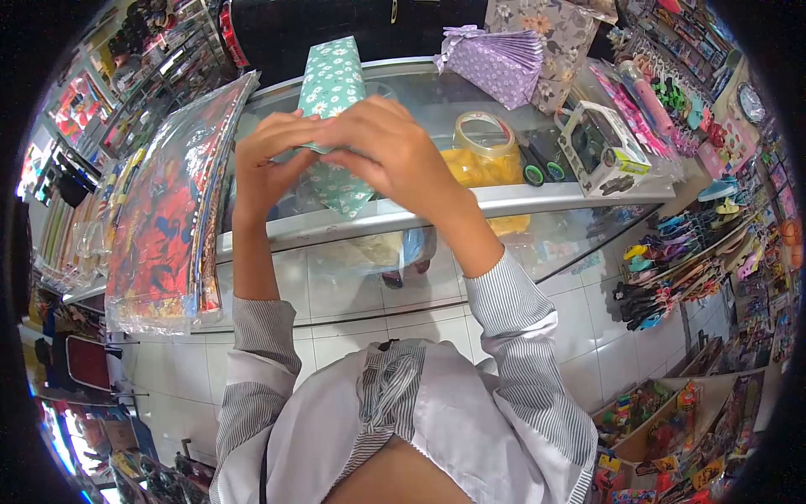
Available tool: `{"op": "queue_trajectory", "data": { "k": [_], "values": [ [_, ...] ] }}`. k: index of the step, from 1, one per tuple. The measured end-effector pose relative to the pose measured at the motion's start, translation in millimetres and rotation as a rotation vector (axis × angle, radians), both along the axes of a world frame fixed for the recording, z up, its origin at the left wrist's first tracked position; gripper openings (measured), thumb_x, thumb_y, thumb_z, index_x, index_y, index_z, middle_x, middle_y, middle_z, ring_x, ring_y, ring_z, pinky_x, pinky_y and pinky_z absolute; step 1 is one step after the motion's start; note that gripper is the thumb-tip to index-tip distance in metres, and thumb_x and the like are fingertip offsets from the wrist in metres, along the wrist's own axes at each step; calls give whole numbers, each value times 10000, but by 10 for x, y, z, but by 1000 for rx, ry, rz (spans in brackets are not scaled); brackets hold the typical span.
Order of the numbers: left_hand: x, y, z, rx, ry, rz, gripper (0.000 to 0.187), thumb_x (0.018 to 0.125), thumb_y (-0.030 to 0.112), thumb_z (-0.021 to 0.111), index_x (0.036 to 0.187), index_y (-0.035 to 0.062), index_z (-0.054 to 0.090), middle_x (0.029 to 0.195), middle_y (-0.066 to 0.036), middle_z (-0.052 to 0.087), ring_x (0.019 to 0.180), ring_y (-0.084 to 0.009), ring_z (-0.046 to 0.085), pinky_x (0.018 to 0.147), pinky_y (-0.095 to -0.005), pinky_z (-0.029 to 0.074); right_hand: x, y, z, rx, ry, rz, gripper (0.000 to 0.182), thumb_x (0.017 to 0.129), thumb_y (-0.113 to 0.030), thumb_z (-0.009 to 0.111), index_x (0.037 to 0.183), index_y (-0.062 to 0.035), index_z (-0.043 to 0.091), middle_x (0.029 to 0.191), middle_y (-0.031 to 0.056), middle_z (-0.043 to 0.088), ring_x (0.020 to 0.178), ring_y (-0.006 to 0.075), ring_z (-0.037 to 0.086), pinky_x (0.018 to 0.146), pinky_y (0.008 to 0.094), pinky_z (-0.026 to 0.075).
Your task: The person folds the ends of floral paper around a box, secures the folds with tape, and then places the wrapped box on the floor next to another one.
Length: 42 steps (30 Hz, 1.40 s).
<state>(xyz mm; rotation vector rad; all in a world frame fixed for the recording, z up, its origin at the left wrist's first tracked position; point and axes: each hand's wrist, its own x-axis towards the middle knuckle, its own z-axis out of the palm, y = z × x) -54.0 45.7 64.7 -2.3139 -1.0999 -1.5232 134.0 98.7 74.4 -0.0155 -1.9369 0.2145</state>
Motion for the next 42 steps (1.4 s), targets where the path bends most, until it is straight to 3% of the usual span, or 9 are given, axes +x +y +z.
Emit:
{"op": "queue_trajectory", "data": {
  "k": [3, 12, 15, 21, 24, 33, 42],
  "values": [
    [-60, 7, 20, -52, 24, -36, 360, 644, -62, 665, 968, 86, 716, 997, -38, 703, 970, -217, 641, 966, -388, 421, 26, 140, -49, -87, -14, 24, 253, 675, -53, 740, 919, -65, 674, 918, 64, 649, 855, 238, 598, 766, 337, 477],
    [-48, 55, -11, -42, -25, -89, 409, 550, -70, 689, 926, 87, 729, 991, -33, 707, 948, -200, 644, 909, -359, 433, 63, 247, -97, -150, -50, 96, 232, 659, 21, 709, 882, -43, 713, 927, 73, 692, 917, 235, 624, 822, 325, 475],
    [-77, 72, -6, -16, -23, -109, 369, 577, -32, 736, 920, 104, 735, 972, -30, 710, 861, -170, 646, 792, -301, 444, 94, 310, -82, -98, -57, 121, 217, 670, 11, 715, 879, -46, 714, 903, 78, 690, 876, 231, 637, 780, 323, 491],
    [-34, 33, 64, -55, -46, -113, 341, 588, 50, 784, 920, 110, 738, 955, -22, 710, 885, -162, 642, 805, -313, 447, 81, 275, -168, 34, 10, 7, 191, 681, -1, 706, 870, -26, 703, 903, 89, 688, 878, 243, 650, 759, 324, 512],
    [-46, -4, 67, 6, 74, -76, 303, 584, 66, 779, 882, 67, 726, 998, -43, 703, 968, -198, 641, 888, -351, 441, 79, 242, -186, 54, 26, -28, 185, 687, -3, 701, 870, -24, 701, 907, 88, 687, 888, 242, 649, 762, 323, 515],
    [53, -67, 76, 185, 121, 26, 161, 683, 119, 739, 843, 106, 722, 911, -24, 712, 913, -191, 678, 757, -303, 522, 76, 202, -162, 96, 25, -74, 168, 695, -5, 693, 863, -6, 692, 928, 77, 679, 879, 227, 635, 763, 318, 521],
    [167, -144, 197, 254, 269, 175, 137, 662, 101, 721, 798, 91, 710, 874, -35, 713, 831, -179, 692, 691, -269, 530, 91, 267, -162, 62, 14, 0, 215, 670, -26, 706, 882, 0, 678, 920, 75, 662, 881, 229, 626, 741, 330, 520]
  ]
}}
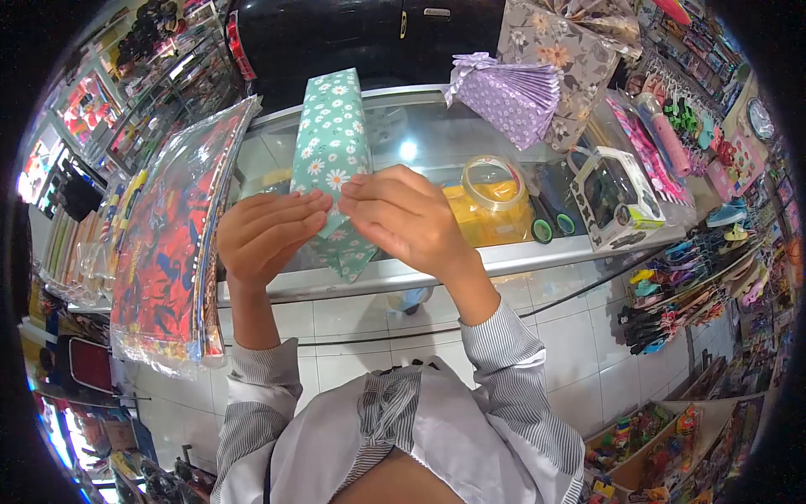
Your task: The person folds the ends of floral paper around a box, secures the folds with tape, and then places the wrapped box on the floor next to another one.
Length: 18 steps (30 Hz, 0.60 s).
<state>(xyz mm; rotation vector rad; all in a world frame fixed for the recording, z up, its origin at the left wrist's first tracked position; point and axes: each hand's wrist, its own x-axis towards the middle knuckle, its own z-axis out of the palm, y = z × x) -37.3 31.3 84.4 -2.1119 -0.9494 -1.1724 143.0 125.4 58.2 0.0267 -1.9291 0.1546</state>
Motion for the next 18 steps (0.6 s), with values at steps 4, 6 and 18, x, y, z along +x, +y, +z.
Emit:
{"op": "queue_trajectory", "data": {
  "k": [4, 6, 18],
  "values": [
    [-13, 18, -17, -28, -9, -53, 161, 627, 104, 739, 786, 114, 714, 879, -21, 707, 848, -190, 682, 681, -260, 528, 1, 37, 9, 42, -23, 21, 244, 652, -43, 700, 894, -19, 682, 909, 54, 656, 888, 227, 627, 731, 333, 515],
    [26, -40, 75, -96, -13, -55, 159, 606, 114, 758, 759, 130, 718, 870, -11, 699, 841, -192, 671, 667, -251, 526, -3, 66, -6, 62, -31, 21, 263, 646, -53, 694, 908, -33, 685, 911, 47, 654, 893, 224, 627, 729, 332, 514],
    [-68, 145, -249, -401, -439, -286, 480, 565, 122, 855, 999, 123, 650, 1116, -69, 612, 1111, -245, 547, 1104, -515, 196, 28, -13, -15, -108, -109, 69, 289, 697, -49, 713, 979, -68, 654, 1033, 57, 618, 982, 252, 588, 834, 359, 497]
  ]
}}
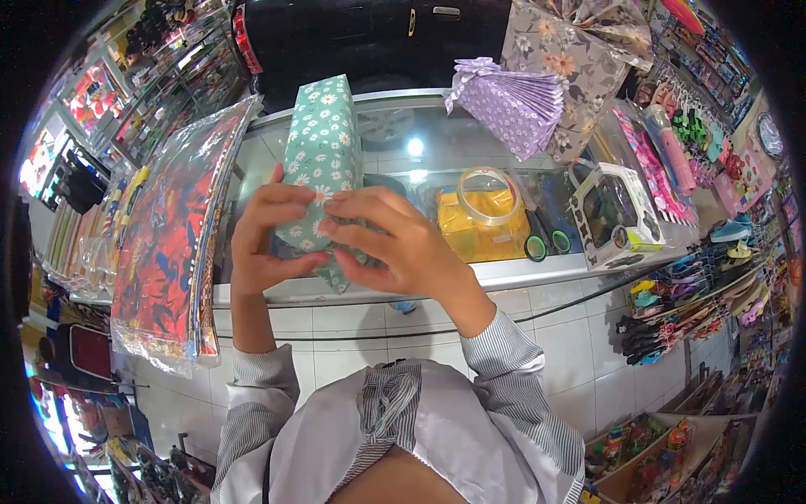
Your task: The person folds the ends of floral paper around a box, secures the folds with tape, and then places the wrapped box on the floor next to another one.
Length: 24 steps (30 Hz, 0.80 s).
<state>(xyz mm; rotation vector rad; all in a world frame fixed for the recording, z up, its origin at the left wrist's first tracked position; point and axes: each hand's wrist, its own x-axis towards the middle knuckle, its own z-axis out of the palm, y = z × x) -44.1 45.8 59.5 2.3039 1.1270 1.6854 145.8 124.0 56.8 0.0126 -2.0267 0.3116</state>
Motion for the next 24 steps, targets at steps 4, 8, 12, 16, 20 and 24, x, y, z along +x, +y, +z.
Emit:
{"op": "queue_trajectory", "data": {
  "k": [4, 8, 12, 16, 20, 24],
  "values": [
    [105, 1, -115, -76, -263, -30, 648, 615, 29, 798, 1199, 108, 527, 1191, -86, 580, 1170, -250, 517, 1118, -525, 134, -4, 27, -51, -76, 19, 49, 253, 721, -27, 716, 961, -64, 645, 1019, 60, 616, 960, 262, 581, 844, 358, 496],
    [94, -7, -36, -31, -189, -23, 593, 629, 27, 788, 1173, 102, 564, 1241, -89, 573, 1241, -270, 470, 1118, -521, 139, -36, 10, -28, -96, 35, 53, 214, 718, -14, 720, 915, -57, 649, 986, 59, 622, 918, 255, 584, 836, 358, 498],
    [-97, 27, -45, 3, 71, 24, 407, 646, 48, 788, 1034, 117, 685, 1193, -68, 626, 1298, -302, 414, 1108, -525, 177, -47, -10, -4, -144, 61, 42, 172, 706, -22, 731, 855, -51, 649, 938, 55, 629, 885, 252, 595, 820, 351, 501],
    [-78, 10, 12, -68, -1, 36, 302, 656, 48, 777, 942, 127, 722, 1124, -57, 661, 1282, -294, 436, 1103, -534, 193, -87, -2, -7, -173, 79, 35, 163, 699, -30, 736, 824, -55, 635, 916, 54, 626, 868, 253, 593, 770, 335, 500],
    [-63, -28, 67, -112, 35, 95, 261, 668, 49, 765, 917, 117, 724, 1117, -60, 663, 1267, -281, 455, 1106, -523, 199, -131, -16, 16, -93, 59, -20, 177, 699, -34, 732, 826, -66, 612, 899, 58, 613, 858, 255, 578, 717, 333, 489],
    [-80, -51, 183, -103, 157, 168, 198, 683, 50, 751, 873, 101, 729, 1064, -65, 682, 1237, -269, 489, 1104, -505, 220, -137, -22, 5, -58, 71, -30, 189, 700, -43, 731, 829, -70, 596, 890, 59, 598, 837, 258, 564, 707, 343, 481]
  ]
}}
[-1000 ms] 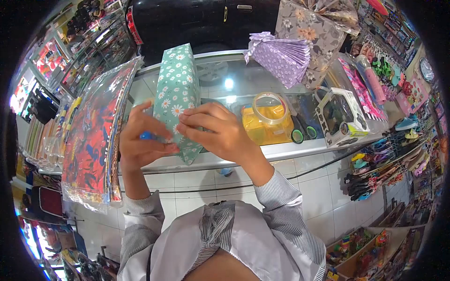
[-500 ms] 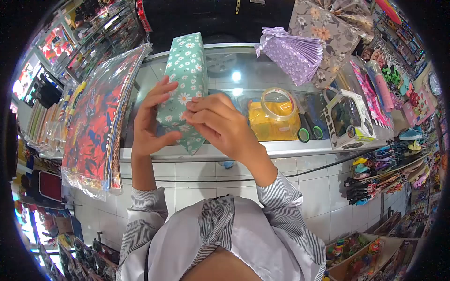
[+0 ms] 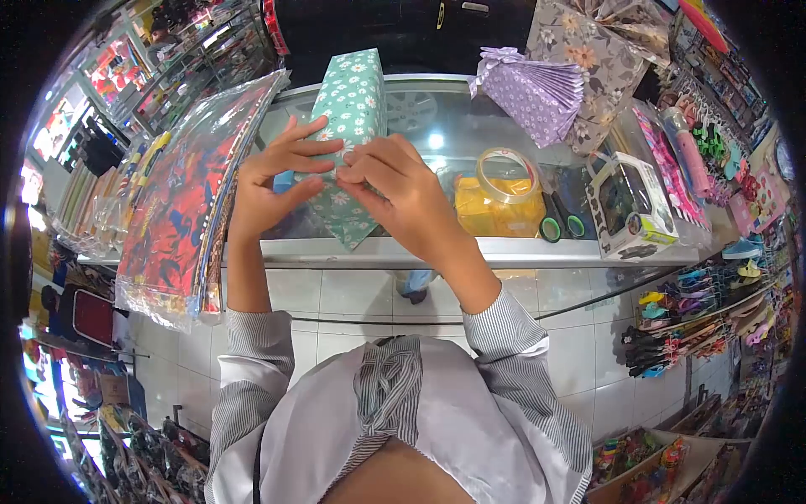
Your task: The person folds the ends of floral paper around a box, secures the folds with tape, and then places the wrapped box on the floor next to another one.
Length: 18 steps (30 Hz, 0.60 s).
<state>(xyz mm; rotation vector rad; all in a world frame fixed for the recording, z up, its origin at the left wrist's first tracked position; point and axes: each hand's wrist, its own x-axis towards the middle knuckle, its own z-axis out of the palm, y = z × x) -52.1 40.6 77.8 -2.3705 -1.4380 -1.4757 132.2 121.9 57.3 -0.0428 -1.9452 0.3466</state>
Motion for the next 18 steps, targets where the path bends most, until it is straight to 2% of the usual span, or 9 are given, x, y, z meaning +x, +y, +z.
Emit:
{"op": "queue_trajectory", "data": {
  "k": [5, 8, 11, 14, 18],
  "values": [
    [31, 7, 7, -17, -71, -25, 163, 682, 39, 748, 843, 51, 724, 1012, -85, 695, 1199, -263, 526, 1085, -493, 270, 25, 33, 16, -53, -13, 55, 206, 704, -63, 735, 850, -76, 590, 912, 63, 583, 842, 262, 553, 717, 360, 471],
    [39, 3, -16, -3, -96, -15, 162, 685, 29, 745, 844, 30, 719, 1016, -98, 691, 1197, -266, 528, 1079, -483, 285, -8, 15, -41, 0, -11, 7, 237, 706, -77, 742, 883, -83, 584, 943, 62, 579, 875, 264, 545, 736, 362, 463],
    [58, -25, -8, -10, -94, -9, 149, 693, 21, 739, 840, 27, 717, 1021, -103, 689, 1209, -269, 518, 1080, -476, 285, -11, 32, -92, 23, -32, 1, 309, 715, -94, 745, 971, -98, 572, 1028, 72, 561, 949, 270, 534, 781, 355, 461],
    [49, -48, 21, -34, -78, 0, 139, 698, 18, 734, 835, 25, 715, 1024, -105, 687, 1214, -268, 513, 1078, -474, 291, 18, 14, -109, -87, -16, 54, 420, 724, -112, 746, 1085, -109, 533, 1151, 100, 513, 1051, 296, 514, 841, 365, 460],
    [39, -49, -2, -26, -59, 19, 140, 695, 26, 740, 833, 25, 712, 1018, -98, 690, 1214, -264, 513, 1073, -472, 301, -30, -21, -221, -191, -39, -6, 570, 739, -131, 743, 1221, -105, 440, 1279, 136, 414, 1164, 338, 455, 912, 394, 444]
  ]
}}
